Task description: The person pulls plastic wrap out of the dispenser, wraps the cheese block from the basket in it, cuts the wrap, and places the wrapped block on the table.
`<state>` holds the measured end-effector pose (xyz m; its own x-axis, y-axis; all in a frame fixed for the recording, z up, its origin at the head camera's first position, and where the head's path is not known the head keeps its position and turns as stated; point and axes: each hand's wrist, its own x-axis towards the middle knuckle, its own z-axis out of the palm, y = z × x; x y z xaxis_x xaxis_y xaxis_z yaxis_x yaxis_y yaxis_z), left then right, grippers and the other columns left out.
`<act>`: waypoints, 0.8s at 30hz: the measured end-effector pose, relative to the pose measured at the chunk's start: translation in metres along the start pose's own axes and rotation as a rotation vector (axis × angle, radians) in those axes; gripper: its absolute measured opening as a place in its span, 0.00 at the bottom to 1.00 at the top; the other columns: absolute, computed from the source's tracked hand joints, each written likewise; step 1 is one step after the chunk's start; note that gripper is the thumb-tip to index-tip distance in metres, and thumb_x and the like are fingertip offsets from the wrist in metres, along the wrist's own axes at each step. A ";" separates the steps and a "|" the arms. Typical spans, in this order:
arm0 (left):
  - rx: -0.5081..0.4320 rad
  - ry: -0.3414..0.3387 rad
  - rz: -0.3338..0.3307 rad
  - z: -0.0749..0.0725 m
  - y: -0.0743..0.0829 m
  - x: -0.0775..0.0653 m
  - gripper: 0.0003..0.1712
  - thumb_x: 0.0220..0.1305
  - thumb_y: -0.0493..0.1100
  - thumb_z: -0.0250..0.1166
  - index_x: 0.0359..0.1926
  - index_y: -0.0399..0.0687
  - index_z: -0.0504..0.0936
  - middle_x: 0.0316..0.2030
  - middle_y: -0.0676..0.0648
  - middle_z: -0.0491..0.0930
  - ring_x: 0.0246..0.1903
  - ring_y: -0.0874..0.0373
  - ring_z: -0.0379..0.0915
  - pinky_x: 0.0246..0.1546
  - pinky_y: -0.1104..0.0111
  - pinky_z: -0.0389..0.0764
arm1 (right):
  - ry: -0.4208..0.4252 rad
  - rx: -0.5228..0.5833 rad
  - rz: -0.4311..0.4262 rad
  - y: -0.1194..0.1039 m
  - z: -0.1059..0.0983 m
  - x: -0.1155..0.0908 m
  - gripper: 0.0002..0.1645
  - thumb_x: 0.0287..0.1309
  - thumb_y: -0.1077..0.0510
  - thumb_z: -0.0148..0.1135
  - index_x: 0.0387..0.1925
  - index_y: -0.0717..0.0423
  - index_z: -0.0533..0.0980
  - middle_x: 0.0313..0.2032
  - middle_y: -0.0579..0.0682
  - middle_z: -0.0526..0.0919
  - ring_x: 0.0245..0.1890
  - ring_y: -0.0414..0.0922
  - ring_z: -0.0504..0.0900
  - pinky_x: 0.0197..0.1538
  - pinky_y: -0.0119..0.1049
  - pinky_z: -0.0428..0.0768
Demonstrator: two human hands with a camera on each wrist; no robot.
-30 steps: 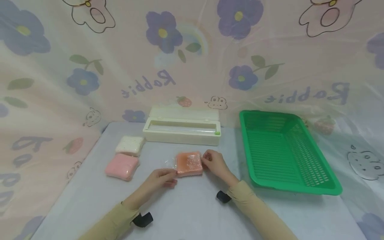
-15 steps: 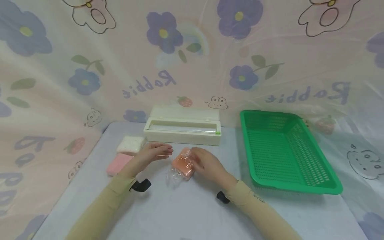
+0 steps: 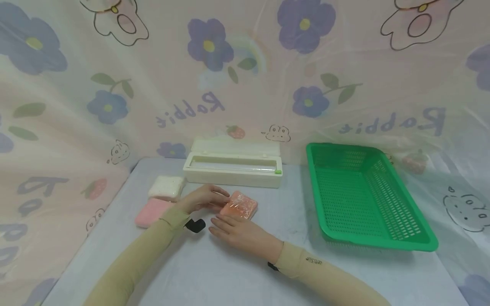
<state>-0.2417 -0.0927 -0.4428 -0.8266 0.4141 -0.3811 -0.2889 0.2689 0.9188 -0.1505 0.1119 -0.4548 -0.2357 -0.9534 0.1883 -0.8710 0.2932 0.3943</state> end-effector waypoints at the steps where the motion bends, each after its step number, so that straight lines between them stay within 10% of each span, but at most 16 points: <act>1: -0.010 0.004 -0.008 0.000 -0.002 0.001 0.21 0.60 0.37 0.67 0.51 0.28 0.77 0.40 0.39 0.83 0.37 0.51 0.82 0.41 0.62 0.83 | -0.007 -0.003 -0.003 0.000 -0.001 0.000 0.33 0.61 0.62 0.58 0.68 0.54 0.64 0.67 0.52 0.66 0.68 0.47 0.61 0.69 0.41 0.58; 11: -0.088 0.029 -0.027 0.004 -0.014 -0.003 0.21 0.57 0.34 0.69 0.50 0.27 0.77 0.38 0.39 0.83 0.34 0.55 0.82 0.41 0.64 0.83 | 0.102 0.076 -0.052 0.005 -0.003 -0.005 0.22 0.53 0.65 0.66 0.52 0.55 0.78 0.55 0.50 0.79 0.59 0.45 0.74 0.61 0.36 0.71; 19: -0.116 0.046 -0.023 0.006 -0.019 -0.006 0.22 0.56 0.35 0.70 0.50 0.29 0.78 0.40 0.38 0.83 0.35 0.54 0.82 0.40 0.66 0.83 | 0.273 0.915 0.423 0.016 -0.001 -0.007 0.13 0.59 0.66 0.64 0.46 0.55 0.80 0.44 0.45 0.84 0.44 0.37 0.81 0.46 0.28 0.80; 24: -0.152 0.042 -0.039 0.008 -0.021 -0.008 0.22 0.57 0.34 0.69 0.52 0.29 0.78 0.40 0.37 0.83 0.36 0.54 0.82 0.40 0.66 0.83 | 0.375 1.160 0.701 0.027 0.001 -0.002 0.08 0.58 0.65 0.65 0.40 0.60 0.82 0.40 0.50 0.85 0.41 0.43 0.82 0.40 0.32 0.82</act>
<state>-0.2250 -0.0943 -0.4604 -0.8317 0.3685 -0.4153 -0.3884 0.1484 0.9095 -0.1745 0.1220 -0.4456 -0.7958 -0.5066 0.3316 -0.5207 0.2930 -0.8019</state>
